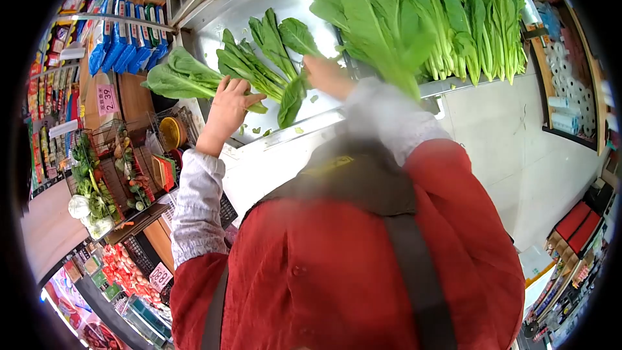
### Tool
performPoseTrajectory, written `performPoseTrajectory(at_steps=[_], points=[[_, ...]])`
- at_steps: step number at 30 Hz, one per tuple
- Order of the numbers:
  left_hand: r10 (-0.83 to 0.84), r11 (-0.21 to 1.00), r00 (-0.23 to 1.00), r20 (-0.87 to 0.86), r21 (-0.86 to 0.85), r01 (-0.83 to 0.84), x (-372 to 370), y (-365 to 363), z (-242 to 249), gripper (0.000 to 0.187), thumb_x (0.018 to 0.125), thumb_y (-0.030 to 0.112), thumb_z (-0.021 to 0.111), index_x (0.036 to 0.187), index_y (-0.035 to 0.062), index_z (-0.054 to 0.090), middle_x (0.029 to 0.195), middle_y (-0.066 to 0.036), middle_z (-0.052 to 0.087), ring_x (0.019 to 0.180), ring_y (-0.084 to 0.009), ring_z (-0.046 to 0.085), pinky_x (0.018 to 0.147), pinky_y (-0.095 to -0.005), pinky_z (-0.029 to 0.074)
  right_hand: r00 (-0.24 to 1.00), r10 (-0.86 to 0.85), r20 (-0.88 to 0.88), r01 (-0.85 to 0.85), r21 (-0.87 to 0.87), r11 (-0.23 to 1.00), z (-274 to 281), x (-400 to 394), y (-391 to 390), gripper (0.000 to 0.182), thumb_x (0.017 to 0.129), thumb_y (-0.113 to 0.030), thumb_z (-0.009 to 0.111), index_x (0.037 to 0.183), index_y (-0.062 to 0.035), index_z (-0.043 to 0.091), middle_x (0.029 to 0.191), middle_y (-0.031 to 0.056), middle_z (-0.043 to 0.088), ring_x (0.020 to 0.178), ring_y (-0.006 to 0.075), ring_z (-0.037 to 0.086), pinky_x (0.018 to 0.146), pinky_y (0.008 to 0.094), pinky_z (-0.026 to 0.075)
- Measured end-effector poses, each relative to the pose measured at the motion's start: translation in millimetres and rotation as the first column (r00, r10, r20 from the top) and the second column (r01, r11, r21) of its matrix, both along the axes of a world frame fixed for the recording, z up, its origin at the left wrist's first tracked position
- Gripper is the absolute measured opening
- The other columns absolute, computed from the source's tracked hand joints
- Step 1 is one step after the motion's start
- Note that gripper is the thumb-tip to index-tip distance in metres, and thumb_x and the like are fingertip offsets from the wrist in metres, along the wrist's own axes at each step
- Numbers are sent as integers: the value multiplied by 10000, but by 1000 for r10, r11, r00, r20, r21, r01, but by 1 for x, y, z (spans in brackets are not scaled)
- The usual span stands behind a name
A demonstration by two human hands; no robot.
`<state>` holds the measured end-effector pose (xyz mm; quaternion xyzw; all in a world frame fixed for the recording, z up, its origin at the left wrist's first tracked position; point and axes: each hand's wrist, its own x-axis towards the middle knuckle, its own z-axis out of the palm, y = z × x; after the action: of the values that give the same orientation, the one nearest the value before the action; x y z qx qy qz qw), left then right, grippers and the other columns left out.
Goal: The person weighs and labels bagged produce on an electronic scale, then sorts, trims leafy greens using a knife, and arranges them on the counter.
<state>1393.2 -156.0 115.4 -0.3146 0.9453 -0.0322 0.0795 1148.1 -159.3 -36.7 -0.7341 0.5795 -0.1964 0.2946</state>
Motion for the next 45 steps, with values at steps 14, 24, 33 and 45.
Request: performPoseTrajectory(at_steps=[14,24,33,45], points=[[-176,983,969,-172,16,181,-23,-28,-54,332,784,114,557,1028,275,715,900,-34,531,976,-209,515,999,-405,351,864,-496,-88,502,82,861,24,-15,-38,288,808,-262,560,928,-1,580,844,233,640,830,429,609,720,503,477],[-103,973,958,-269,173,153,-40,-34,-122,354,785,36,505,1134,69,548,1149,-174,519,1216,-353,430,1067,-498,287,868,-401,293,383,119,916,114,-85,69,247,830,-226,652,923,-27,541,676,140,595,624,258,618,588,374,483],[-9,977,950,-313,199,75,-44,-18,-87,580,638,-77,562,1204,45,514,1262,-195,453,1273,-394,356,1095,-523,250,258,-964,62,885,-416,210,115,-307,117,311,772,-249,675,906,-9,529,743,158,600,664,315,594,638,412,483],[197,974,732,-653,218,-68,-127,41,-36,412,730,-60,559,1129,40,566,1129,-166,554,1056,-353,521,906,-420,419,288,-954,-81,876,-381,296,95,-407,148,346,724,-250,701,863,-5,500,831,172,618,757,343,613,684,430,498]])
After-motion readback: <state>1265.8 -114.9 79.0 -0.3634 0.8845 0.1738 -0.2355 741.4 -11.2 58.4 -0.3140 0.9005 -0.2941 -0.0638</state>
